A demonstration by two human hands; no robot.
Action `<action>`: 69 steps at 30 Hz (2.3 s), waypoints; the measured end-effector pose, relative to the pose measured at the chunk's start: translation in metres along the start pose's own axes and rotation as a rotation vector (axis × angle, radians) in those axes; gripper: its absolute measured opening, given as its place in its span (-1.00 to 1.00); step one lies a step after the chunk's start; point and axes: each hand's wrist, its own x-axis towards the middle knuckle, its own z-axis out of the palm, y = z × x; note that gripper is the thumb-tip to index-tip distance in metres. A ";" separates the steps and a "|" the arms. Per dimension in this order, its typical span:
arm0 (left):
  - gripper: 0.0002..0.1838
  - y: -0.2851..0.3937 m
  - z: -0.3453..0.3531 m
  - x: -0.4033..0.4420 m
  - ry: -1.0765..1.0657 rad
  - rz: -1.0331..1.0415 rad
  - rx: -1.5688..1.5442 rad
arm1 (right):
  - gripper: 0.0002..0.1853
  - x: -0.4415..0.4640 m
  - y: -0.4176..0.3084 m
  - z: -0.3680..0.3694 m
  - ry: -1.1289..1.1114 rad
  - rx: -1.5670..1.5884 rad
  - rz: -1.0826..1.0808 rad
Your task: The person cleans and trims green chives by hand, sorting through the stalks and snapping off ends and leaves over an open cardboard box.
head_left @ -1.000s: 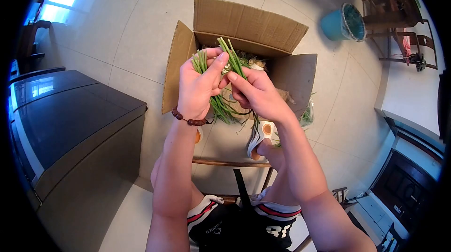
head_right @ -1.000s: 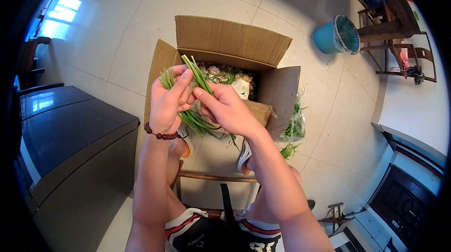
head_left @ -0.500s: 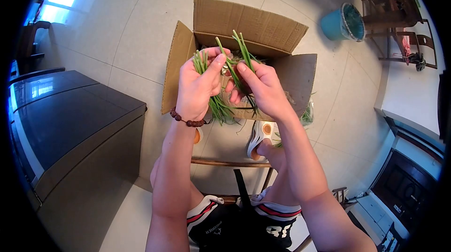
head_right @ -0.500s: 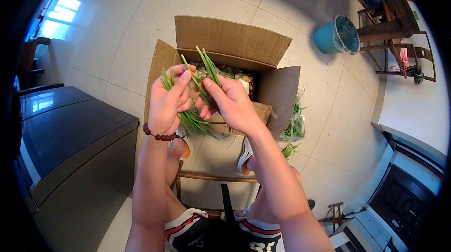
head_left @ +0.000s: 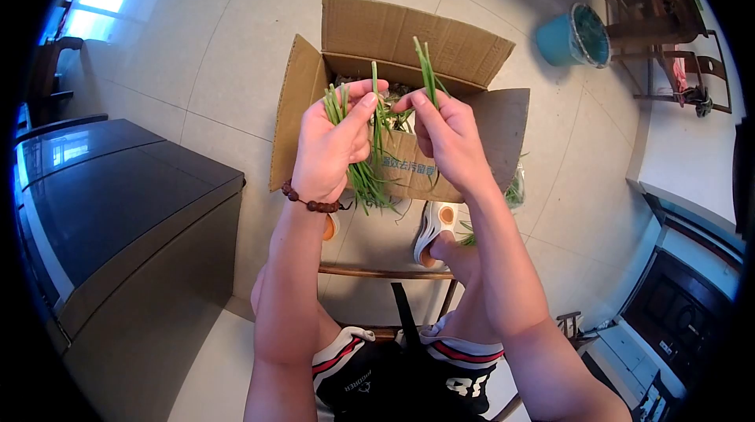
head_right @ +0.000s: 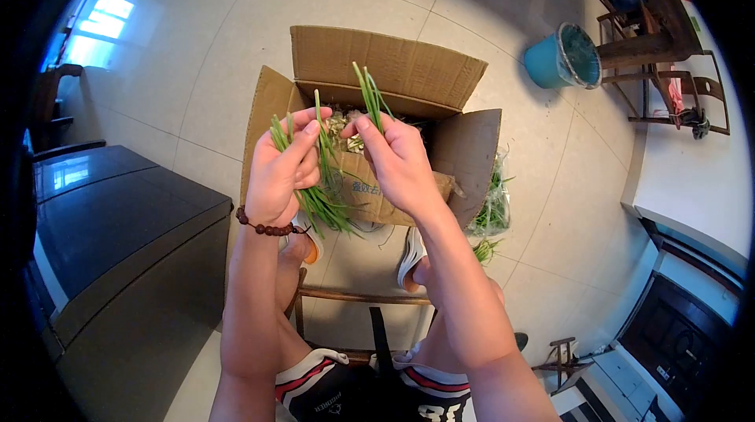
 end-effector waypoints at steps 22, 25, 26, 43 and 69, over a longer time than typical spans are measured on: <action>-0.77 -0.002 0.003 -0.002 0.015 -0.030 0.111 | -0.88 -0.004 -0.008 0.004 -0.004 0.158 0.037; -0.77 -0.002 0.001 -0.002 -0.008 -0.033 0.098 | -0.88 -0.003 -0.007 0.002 0.002 0.216 0.038; -0.79 -0.001 0.001 -0.002 -0.012 -0.038 0.098 | -0.88 -0.002 -0.007 0.002 0.002 0.216 0.038; -0.87 0.001 0.003 -0.007 0.005 -0.150 0.260 | -0.92 0.005 -0.010 -0.016 0.220 0.432 -0.100; -0.85 0.001 0.004 -0.003 0.093 0.005 -0.154 | -0.74 -0.001 -0.002 0.012 -0.088 -0.271 -0.064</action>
